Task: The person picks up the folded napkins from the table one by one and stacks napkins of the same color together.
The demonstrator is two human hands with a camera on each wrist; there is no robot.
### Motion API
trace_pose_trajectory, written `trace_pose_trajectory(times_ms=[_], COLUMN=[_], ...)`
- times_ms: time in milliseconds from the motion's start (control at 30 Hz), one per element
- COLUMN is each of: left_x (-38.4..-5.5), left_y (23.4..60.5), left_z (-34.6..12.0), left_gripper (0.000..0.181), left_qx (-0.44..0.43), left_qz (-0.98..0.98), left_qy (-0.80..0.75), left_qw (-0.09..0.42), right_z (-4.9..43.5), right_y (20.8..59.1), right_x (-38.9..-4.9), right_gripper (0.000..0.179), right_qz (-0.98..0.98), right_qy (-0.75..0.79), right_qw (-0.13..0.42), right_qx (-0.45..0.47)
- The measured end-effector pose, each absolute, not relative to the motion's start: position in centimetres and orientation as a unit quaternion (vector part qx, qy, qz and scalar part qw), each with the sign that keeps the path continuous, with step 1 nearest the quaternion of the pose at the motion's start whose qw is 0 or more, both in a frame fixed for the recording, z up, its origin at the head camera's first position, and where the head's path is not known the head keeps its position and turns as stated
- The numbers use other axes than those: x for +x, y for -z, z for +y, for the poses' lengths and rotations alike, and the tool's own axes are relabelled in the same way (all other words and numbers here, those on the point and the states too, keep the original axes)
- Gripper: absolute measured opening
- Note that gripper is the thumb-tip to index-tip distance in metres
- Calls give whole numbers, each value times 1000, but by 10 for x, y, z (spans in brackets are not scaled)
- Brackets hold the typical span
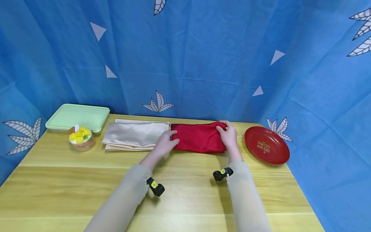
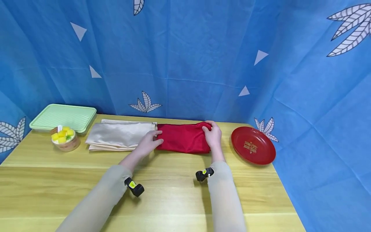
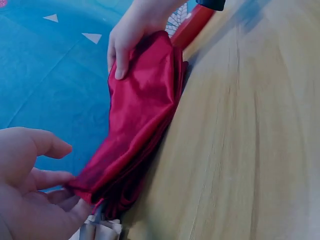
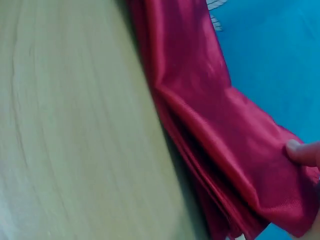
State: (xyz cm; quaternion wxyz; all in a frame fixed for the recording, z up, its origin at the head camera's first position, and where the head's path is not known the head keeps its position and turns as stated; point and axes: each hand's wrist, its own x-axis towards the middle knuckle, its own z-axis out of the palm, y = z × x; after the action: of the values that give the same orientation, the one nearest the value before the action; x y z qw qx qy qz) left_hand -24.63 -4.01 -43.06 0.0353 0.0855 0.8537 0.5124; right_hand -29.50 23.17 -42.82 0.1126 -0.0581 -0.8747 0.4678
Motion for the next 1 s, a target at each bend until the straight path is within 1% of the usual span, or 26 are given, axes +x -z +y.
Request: trace_pose_trajectory(times_ms=[100,200,300,433,567,700,800,1000], left_x=[-251,-251,-248,-239,-226,-210,-198,-176], left_y=[434,438,441,442,442,437,434,435], left_z=[-38,-37,-38,-40,-47,-61,-77,-113], left_gripper=[53,59,63,64,63,63,62,57], left_qx=[78,74,77,96,136,166,168,146], left_qz=[864,872,874,872,869,860,859,867], left_qy=[-494,-479,-475,-479,-475,-482,-484,-473], left_qw=[49,63,64,34,3,-5,-14,-56], right_z=[229,229,230,232,232,230,230,234], right_y=[433,436,438,438,438,436,436,440], right_x=[-302,-305,-305,-299,-289,-275,-263,-236], right_gripper=[34,36,37,39,39,37,36,33], right_qz=[-883,-888,-892,-903,-911,-914,-913,-904], right_qy=[-447,-435,-427,-403,-380,-373,-377,-404], right_qw=[131,139,143,148,158,151,140,129], right_qx=[-49,-47,-39,-13,25,60,68,64])
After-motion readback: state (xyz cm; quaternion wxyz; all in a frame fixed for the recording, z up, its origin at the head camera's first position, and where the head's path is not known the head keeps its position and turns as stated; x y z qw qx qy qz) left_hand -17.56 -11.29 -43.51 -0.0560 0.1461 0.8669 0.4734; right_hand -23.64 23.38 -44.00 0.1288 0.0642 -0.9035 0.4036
